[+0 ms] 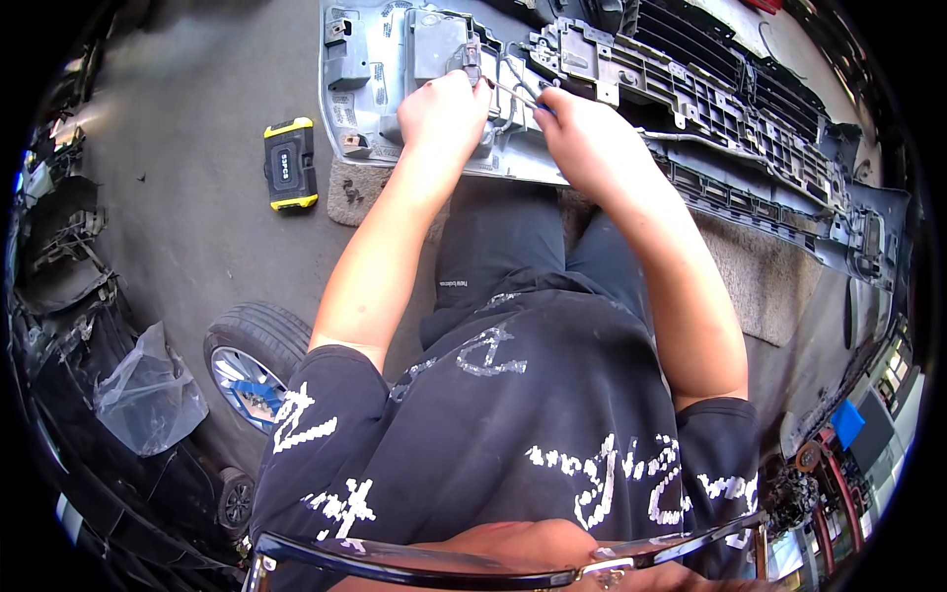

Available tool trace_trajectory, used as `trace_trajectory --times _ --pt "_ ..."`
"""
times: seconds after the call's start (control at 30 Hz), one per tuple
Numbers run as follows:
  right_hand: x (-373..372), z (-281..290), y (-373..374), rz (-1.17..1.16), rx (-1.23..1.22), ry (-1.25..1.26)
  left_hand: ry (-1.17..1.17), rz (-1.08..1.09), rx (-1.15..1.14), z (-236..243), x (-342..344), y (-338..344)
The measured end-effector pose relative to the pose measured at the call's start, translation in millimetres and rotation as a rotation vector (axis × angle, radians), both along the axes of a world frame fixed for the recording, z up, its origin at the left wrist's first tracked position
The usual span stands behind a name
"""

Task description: The person uses a tool to release clips and detach a wiring harness and a sensor from the interior of a car bumper.

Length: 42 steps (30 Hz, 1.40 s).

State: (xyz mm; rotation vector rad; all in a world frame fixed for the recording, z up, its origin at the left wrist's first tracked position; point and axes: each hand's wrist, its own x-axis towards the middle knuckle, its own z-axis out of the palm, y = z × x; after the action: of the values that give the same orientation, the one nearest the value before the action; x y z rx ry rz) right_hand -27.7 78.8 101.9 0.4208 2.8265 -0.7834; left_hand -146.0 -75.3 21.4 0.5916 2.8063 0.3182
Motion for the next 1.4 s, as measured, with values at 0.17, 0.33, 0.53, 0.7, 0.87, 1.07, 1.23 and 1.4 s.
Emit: trace_trajectory --times 0.17,0.33,0.53,0.7,0.87,1.07,1.23,1.4 --pt "22.3 -33.1 20.9 -0.344 -0.549 -0.019 -0.026 0.000 -0.027 9.9 -1.5 4.1" --pt "25.4 -104.0 4.8 -0.430 -0.608 0.043 -0.137 -0.007 0.128 21.6 -17.2 -19.4" --pt "15.6 -80.4 12.4 -0.494 -0.778 -0.107 -0.001 -0.039 0.171 38.5 -52.4 -24.7" --pt "26.9 -102.5 34.0 -0.374 -0.506 0.036 -0.124 -0.114 -0.115 67.2 -67.8 26.5" --pt "32.9 -101.3 58.6 -0.215 -0.449 0.141 -0.053 -0.139 -0.325 46.1 -72.6 47.7" --pt "28.3 -108.7 103.5 -0.091 -0.642 0.121 -0.215 -0.002 -0.220 26.9 -73.4 47.5" --pt "17.5 -133.9 115.9 -0.017 -0.779 0.253 -0.310 0.096 -0.113 12.5 -74.7 39.9" --pt "-0.8 -148.4 125.0 -0.005 -0.855 0.186 -0.357 0.169 -0.026 5.4 -72.6 36.5"
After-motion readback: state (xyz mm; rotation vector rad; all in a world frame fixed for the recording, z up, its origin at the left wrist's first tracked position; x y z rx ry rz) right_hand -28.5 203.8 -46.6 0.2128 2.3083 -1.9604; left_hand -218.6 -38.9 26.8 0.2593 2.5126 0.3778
